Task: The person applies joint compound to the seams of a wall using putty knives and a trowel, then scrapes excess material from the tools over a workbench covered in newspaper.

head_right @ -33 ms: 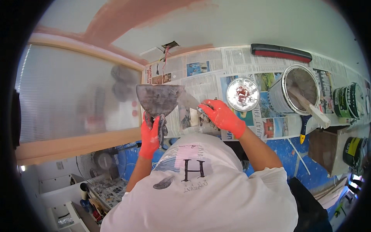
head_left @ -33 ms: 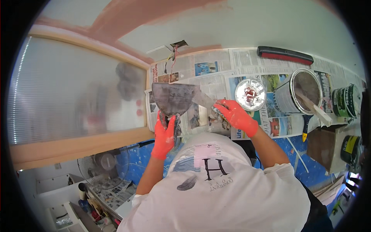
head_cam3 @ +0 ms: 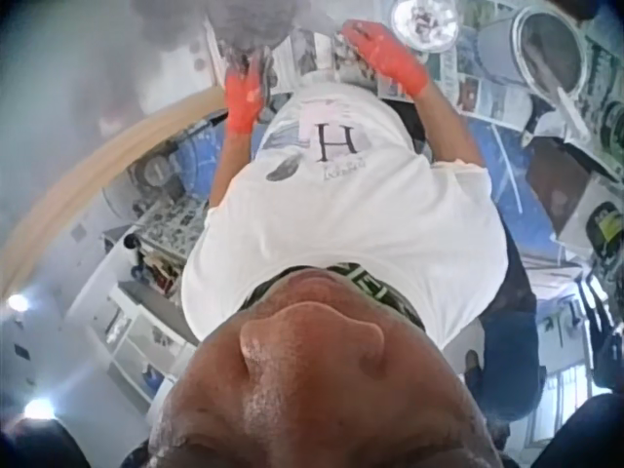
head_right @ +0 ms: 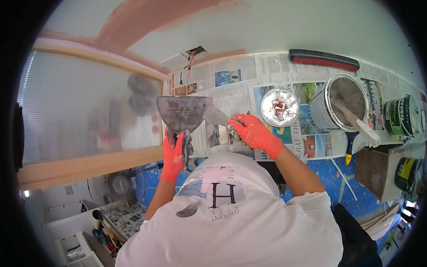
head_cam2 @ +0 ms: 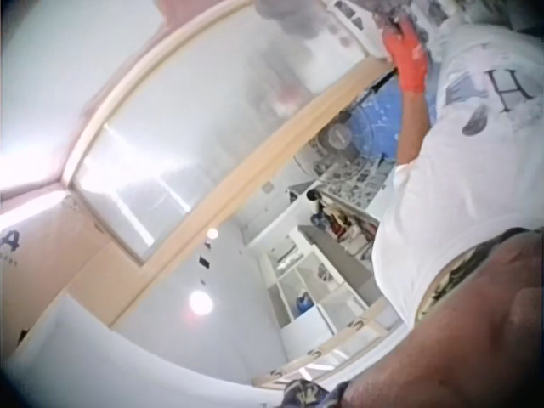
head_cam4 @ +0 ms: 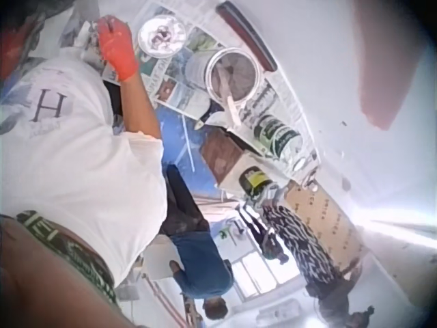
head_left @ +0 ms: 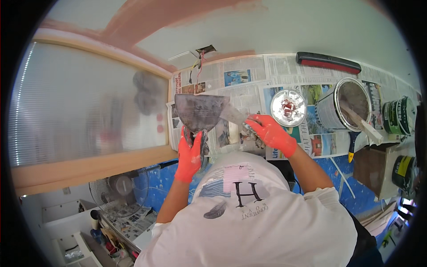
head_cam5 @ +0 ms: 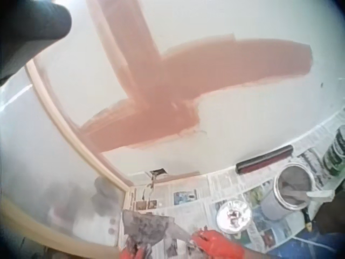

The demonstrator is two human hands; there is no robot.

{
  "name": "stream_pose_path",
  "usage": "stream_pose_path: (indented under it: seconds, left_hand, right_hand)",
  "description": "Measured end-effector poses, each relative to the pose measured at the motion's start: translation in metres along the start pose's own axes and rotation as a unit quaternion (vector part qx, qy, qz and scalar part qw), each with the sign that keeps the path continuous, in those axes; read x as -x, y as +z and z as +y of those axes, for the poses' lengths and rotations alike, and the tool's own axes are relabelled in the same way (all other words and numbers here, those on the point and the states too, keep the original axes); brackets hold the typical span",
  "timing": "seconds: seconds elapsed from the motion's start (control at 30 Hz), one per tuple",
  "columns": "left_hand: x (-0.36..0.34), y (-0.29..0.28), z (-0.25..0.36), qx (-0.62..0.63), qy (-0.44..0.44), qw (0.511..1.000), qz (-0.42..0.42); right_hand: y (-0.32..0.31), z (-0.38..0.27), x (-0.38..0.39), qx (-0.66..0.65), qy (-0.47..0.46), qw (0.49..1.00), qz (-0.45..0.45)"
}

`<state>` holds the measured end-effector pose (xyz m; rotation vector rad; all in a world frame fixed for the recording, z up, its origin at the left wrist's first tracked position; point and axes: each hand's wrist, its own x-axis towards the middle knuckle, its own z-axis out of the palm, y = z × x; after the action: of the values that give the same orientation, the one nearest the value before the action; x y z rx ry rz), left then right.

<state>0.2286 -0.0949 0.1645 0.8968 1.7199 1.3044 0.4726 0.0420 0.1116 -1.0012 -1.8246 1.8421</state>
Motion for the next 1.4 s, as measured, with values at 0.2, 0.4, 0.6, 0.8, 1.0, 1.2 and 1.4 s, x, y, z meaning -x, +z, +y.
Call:
stream_pose_path:
  seconds: [0.2, 0.4, 0.6, 0.8, 1.0, 1.2, 1.4]
  left_hand:
    - [0.011, 0.008, 0.001, -0.087, 0.010, 0.995, -0.057]
    - [0.010, 0.022, 0.012, 0.000, 0.015, 0.999, 0.048]
    - [0.025, 0.019, 0.015, -0.019, 0.052, 0.998, 0.011]
    - [0.040, 0.011, -0.006, -0.203, 0.102, 0.972, -0.063]
    - [0.044, 0.017, -0.019, -0.227, 0.144, 0.963, -0.029]
    - [0.045, 0.014, -0.013, -0.224, 0.132, 0.965, -0.039]
    - [0.045, 0.031, 0.010, -0.230, 0.065, 0.965, -0.106]
  right_hand:
    - [0.009, 0.004, 0.002, 0.038, -0.017, 0.998, -0.049]
    - [0.005, 0.021, 0.015, -0.001, -0.049, 0.996, 0.078]
    - [0.003, -0.036, 0.029, 0.050, 0.022, 0.999, 0.001]
    - [0.007, -0.024, 0.027, 0.115, -0.042, 0.992, -0.018]
    - [0.026, -0.011, 0.024, 0.135, -0.229, 0.963, 0.049]
    - [0.009, -0.023, 0.033, 0.062, -0.002, 0.998, -0.020]
    - [0.039, -0.054, 0.024, -0.002, -0.133, 0.991, 0.010]
